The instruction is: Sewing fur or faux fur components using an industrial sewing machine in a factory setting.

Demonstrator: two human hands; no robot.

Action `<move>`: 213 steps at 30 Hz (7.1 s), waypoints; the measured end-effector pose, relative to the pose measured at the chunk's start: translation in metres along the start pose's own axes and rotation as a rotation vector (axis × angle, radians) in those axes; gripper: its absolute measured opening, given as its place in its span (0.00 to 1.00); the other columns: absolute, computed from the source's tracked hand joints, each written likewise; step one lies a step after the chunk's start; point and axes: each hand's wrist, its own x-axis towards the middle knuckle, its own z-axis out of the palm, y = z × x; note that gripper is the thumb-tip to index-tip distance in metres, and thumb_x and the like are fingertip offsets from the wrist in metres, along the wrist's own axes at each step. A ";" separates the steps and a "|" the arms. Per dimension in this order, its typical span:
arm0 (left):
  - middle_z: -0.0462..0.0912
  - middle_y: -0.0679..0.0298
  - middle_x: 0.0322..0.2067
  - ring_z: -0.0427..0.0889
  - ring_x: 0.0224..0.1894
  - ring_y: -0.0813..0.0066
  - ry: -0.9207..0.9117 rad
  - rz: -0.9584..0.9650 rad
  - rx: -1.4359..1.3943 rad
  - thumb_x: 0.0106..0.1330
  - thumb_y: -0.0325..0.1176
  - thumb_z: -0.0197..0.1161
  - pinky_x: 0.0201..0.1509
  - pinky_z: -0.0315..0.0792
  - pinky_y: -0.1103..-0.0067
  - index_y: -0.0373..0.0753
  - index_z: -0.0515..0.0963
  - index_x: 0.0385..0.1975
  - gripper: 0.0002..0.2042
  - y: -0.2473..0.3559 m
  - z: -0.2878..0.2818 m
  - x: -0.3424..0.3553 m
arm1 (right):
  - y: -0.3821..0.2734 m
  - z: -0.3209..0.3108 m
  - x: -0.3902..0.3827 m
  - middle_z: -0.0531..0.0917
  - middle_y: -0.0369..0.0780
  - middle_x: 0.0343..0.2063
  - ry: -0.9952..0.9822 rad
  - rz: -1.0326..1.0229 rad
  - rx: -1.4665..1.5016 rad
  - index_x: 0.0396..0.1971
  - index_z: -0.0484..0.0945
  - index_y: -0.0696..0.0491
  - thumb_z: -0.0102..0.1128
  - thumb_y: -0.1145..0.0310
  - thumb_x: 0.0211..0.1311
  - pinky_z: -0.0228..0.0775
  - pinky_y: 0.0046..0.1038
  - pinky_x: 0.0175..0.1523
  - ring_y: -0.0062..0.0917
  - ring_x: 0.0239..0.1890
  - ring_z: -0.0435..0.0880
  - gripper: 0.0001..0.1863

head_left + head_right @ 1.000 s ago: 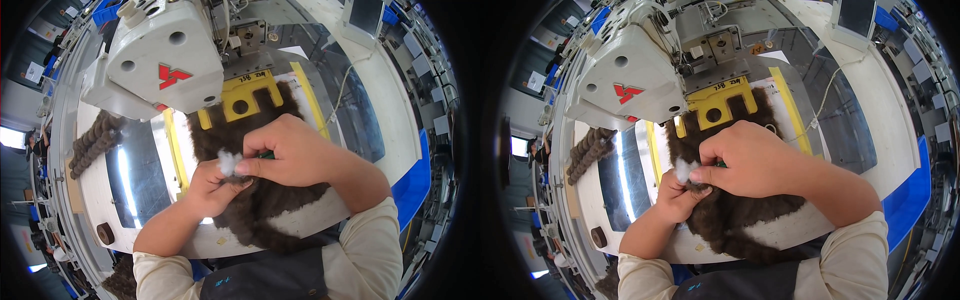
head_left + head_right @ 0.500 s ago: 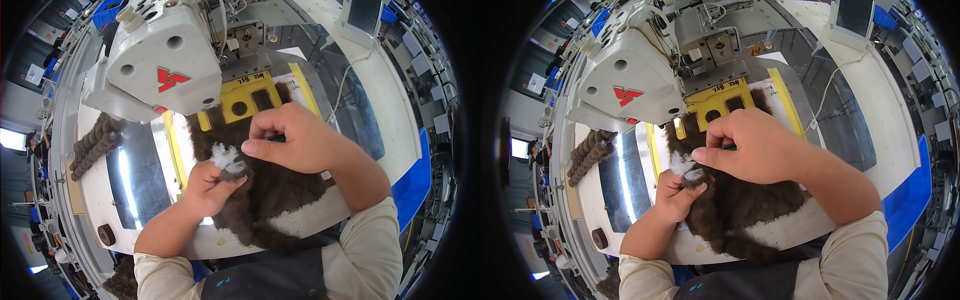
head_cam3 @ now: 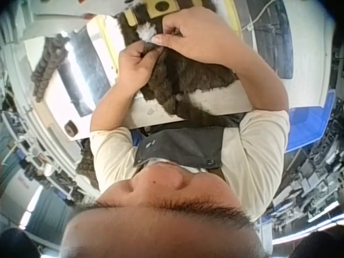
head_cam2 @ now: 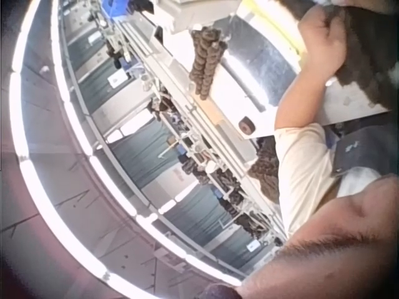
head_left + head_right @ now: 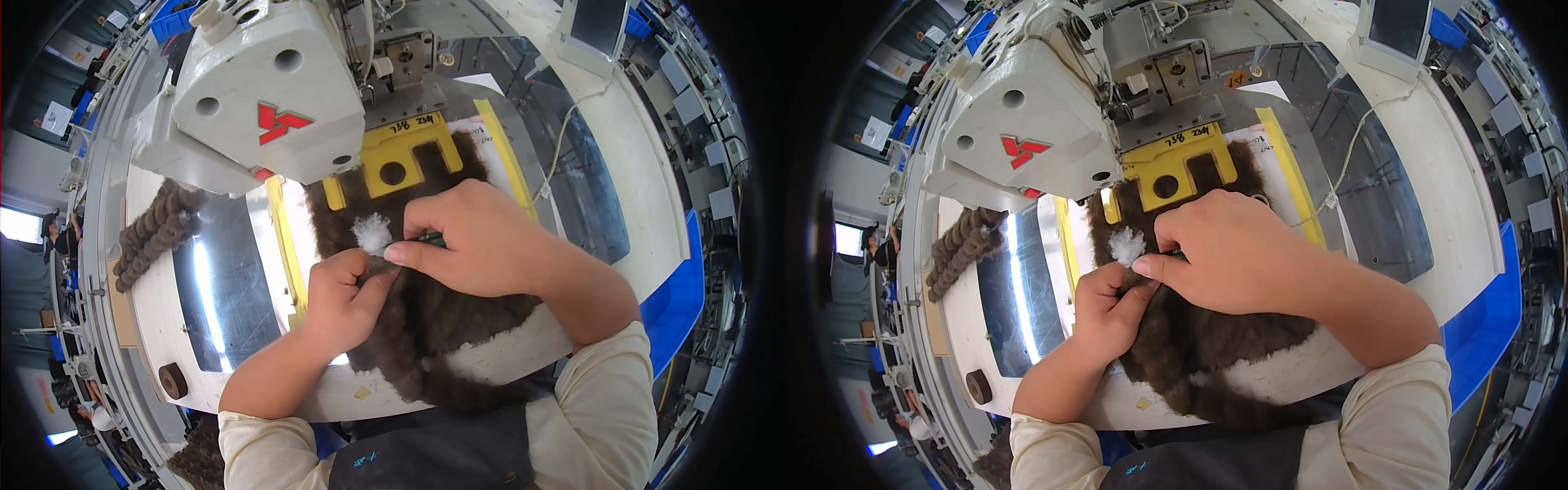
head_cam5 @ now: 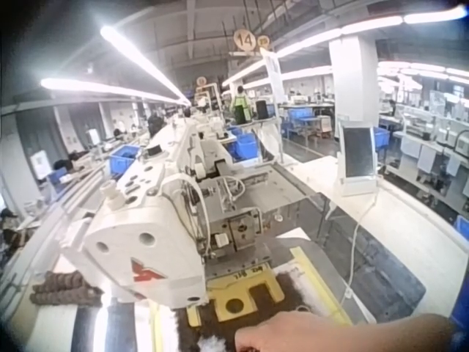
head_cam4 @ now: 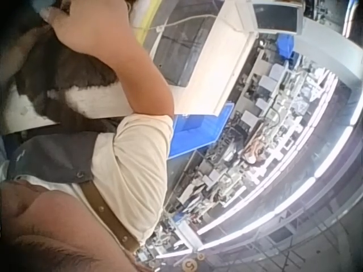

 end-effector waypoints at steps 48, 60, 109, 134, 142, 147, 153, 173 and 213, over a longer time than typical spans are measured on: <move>0.80 0.55 0.25 0.81 0.27 0.61 -0.050 0.165 -0.181 0.62 0.24 0.69 0.32 0.72 0.72 0.34 0.82 0.29 0.03 0.010 0.001 0.003 | 0.019 0.012 0.011 0.76 0.33 0.22 0.002 -0.058 0.430 0.57 0.80 0.55 0.73 0.55 0.63 0.68 0.24 0.38 0.18 0.26 0.70 0.27; 0.85 0.61 0.32 0.83 0.35 0.74 -0.140 0.137 -0.085 0.64 0.22 0.70 0.41 0.75 0.79 0.31 0.84 0.40 0.07 0.002 -0.003 0.002 | 0.039 -0.019 0.014 0.85 0.41 0.24 0.240 0.044 0.460 0.35 0.85 0.58 0.70 0.60 0.64 0.72 0.28 0.36 0.26 0.26 0.81 0.14; 0.87 0.67 0.37 0.82 0.41 0.82 -0.089 0.128 -0.770 0.64 0.25 0.73 0.47 0.76 0.80 0.34 0.84 0.44 0.10 -0.001 -0.011 0.000 | -0.006 0.047 -0.050 0.85 0.49 0.37 -0.329 -0.136 -0.027 0.43 0.82 0.62 0.69 0.48 0.63 0.79 0.43 0.49 0.48 0.42 0.85 0.28; 0.90 0.58 0.37 0.85 0.38 0.62 -0.214 0.691 -0.324 0.50 0.27 0.80 0.47 0.74 0.69 0.35 0.87 0.38 0.15 0.004 -0.019 0.005 | -0.003 0.065 -0.040 0.81 0.44 0.40 0.011 -0.111 0.123 0.47 0.79 0.54 0.69 0.68 0.55 0.79 0.39 0.45 0.41 0.40 0.84 0.18; 0.89 0.58 0.35 0.85 0.36 0.61 -0.173 0.713 -0.306 0.50 0.25 0.77 0.46 0.74 0.69 0.35 0.86 0.36 0.13 -0.007 -0.015 0.004 | -0.022 0.016 -0.036 0.80 0.42 0.41 0.062 -0.469 0.224 0.51 0.81 0.53 0.77 0.68 0.51 0.76 0.33 0.43 0.36 0.39 0.83 0.25; 0.84 0.55 0.32 0.83 0.37 0.55 -0.187 0.737 -0.295 0.44 0.18 0.60 0.48 0.75 0.66 0.31 0.83 0.37 0.17 -0.006 -0.014 0.003 | -0.022 0.014 -0.025 0.82 0.41 0.35 -0.003 -0.547 0.239 0.44 0.84 0.53 0.77 0.70 0.53 0.75 0.33 0.40 0.36 0.37 0.83 0.18; 0.83 0.54 0.32 0.84 0.38 0.53 -0.175 0.730 -0.303 0.43 0.18 0.59 0.49 0.75 0.65 0.30 0.82 0.37 0.17 -0.006 -0.017 0.006 | -0.026 0.013 -0.019 0.82 0.38 0.31 0.031 -0.540 0.236 0.39 0.85 0.52 0.78 0.72 0.51 0.74 0.31 0.36 0.34 0.31 0.82 0.15; 0.85 0.42 0.42 0.83 0.37 0.41 -0.040 -0.081 -0.026 0.72 0.28 0.59 0.49 0.78 0.62 0.32 0.71 0.66 0.23 0.008 -0.021 0.004 | 0.055 0.051 0.106 0.86 0.43 0.25 0.205 -0.030 0.091 0.34 0.85 0.59 0.73 0.65 0.57 0.76 0.33 0.39 0.32 0.30 0.86 0.13; 0.84 0.64 0.38 0.83 0.41 0.66 0.163 0.580 0.942 0.56 0.30 0.61 0.44 0.73 0.70 0.42 0.84 0.38 0.11 -0.023 -0.026 0.076 | 0.094 0.044 0.145 0.86 0.49 0.26 0.295 -0.111 0.136 0.26 0.83 0.56 0.70 0.68 0.47 0.78 0.42 0.43 0.47 0.36 0.87 0.08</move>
